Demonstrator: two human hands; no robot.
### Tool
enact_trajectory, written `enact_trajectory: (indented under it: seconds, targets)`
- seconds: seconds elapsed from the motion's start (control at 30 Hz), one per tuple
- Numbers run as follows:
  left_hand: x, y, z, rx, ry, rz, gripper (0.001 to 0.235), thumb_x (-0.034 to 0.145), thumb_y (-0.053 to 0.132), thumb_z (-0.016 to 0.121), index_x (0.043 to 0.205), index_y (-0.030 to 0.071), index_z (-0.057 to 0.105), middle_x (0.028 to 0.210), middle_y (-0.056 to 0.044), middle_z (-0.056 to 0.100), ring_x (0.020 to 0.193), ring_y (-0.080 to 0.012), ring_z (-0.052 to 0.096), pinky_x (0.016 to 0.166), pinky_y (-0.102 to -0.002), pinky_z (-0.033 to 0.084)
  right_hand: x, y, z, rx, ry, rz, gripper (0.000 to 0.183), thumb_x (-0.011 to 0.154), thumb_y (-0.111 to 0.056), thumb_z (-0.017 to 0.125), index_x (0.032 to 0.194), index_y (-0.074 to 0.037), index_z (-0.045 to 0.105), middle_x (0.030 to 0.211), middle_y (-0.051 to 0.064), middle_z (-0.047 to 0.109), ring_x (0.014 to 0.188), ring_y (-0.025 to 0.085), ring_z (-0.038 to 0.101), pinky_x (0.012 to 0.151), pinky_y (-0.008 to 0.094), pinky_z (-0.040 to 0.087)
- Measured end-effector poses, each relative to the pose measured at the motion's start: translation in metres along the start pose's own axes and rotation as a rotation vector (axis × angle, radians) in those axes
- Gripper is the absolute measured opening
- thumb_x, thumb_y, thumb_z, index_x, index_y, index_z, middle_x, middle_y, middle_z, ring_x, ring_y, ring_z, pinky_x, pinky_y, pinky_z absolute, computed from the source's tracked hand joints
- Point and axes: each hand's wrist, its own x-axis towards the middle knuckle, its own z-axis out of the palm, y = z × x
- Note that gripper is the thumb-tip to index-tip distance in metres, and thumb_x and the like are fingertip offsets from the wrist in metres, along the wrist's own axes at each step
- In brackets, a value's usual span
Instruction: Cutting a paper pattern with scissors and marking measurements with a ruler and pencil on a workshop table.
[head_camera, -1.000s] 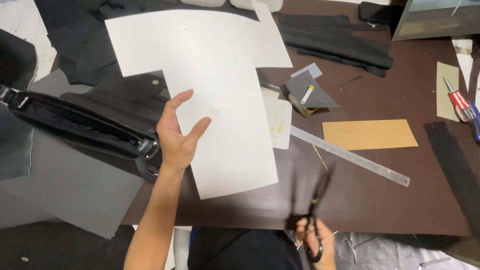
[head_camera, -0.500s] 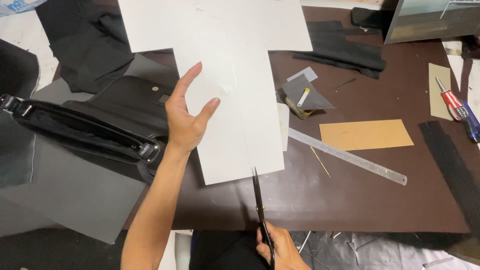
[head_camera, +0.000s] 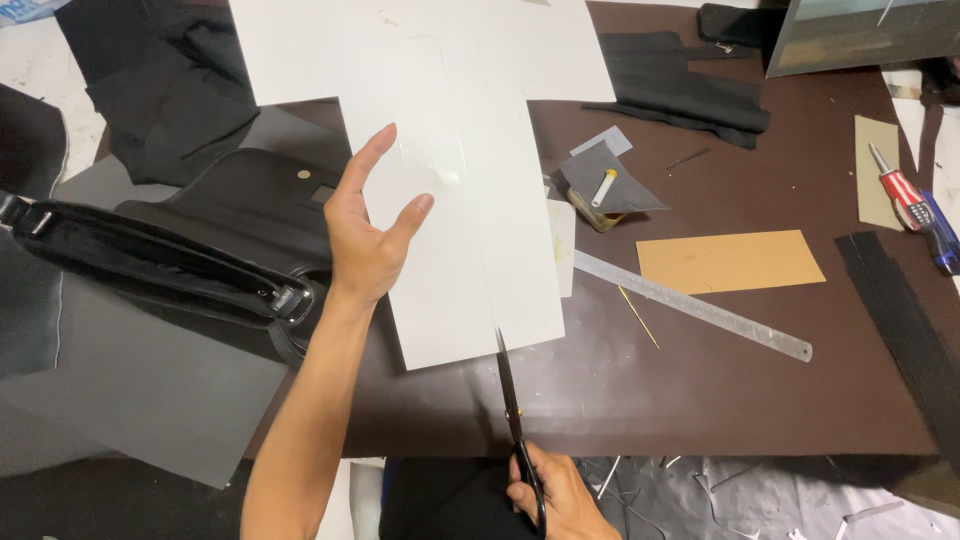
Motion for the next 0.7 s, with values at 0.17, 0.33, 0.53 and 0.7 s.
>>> enact_trajectory:
  seconds: [0.17, 0.33, 0.53, 0.7]
  targets:
    - [-0.001, 0.0, -0.001, -0.001, 0.002, 0.001, 0.059, 0.094, 0.02, 0.074, 0.145, 0.002, 0.051, 0.149, -0.014, 0.056, 0.146, -0.0272, 0.049, 0.128, -0.042, 0.035, -0.001, 0.001, 0.001, -0.005, 0.009, -0.011, 0.061, 0.092, -0.075, 0.048, 0.079, -0.015, 0.051, 0.062, 0.0, 0.063, 0.054, 0.011, 0.051, 0.052, 0.03, 0.041]
    - [-0.002, -0.002, -0.001, 0.0, 0.009, 0.002, 0.058, 0.094, 0.019, 0.074, 0.144, 0.001, 0.051, 0.149, -0.014, 0.056, 0.146, -0.027, 0.049, 0.128, -0.042, 0.035, 0.0, -0.003, 0.0, -0.003, 0.019, -0.002, 0.067, 0.089, -0.08, 0.044, 0.078, -0.015, 0.051, 0.059, 0.0, 0.062, 0.053, 0.011, 0.053, 0.05, 0.03, 0.041]
    - [-0.001, -0.001, -0.002, 0.006, 0.009, -0.019, 0.058, 0.093, 0.018, 0.074, 0.145, 0.002, 0.051, 0.149, -0.013, 0.056, 0.146, -0.0267, 0.049, 0.128, -0.042, 0.034, 0.0, -0.004, 0.0, 0.015, -0.002, -0.001, 0.053, 0.095, -0.065, 0.053, 0.079, -0.014, 0.051, 0.062, 0.0, 0.062, 0.055, 0.01, 0.049, 0.052, 0.03, 0.04]
    - [-0.001, -0.003, -0.003, -0.004, 0.008, 0.001, 0.059, 0.095, 0.021, 0.074, 0.145, 0.002, 0.051, 0.149, -0.014, 0.056, 0.146, -0.0276, 0.048, 0.129, -0.042, 0.035, 0.0, -0.003, 0.0, 0.038, 0.001, 0.008, 0.055, 0.094, -0.067, 0.053, 0.078, -0.015, 0.05, 0.064, -0.002, 0.057, 0.056, 0.01, 0.044, 0.052, 0.029, 0.037]
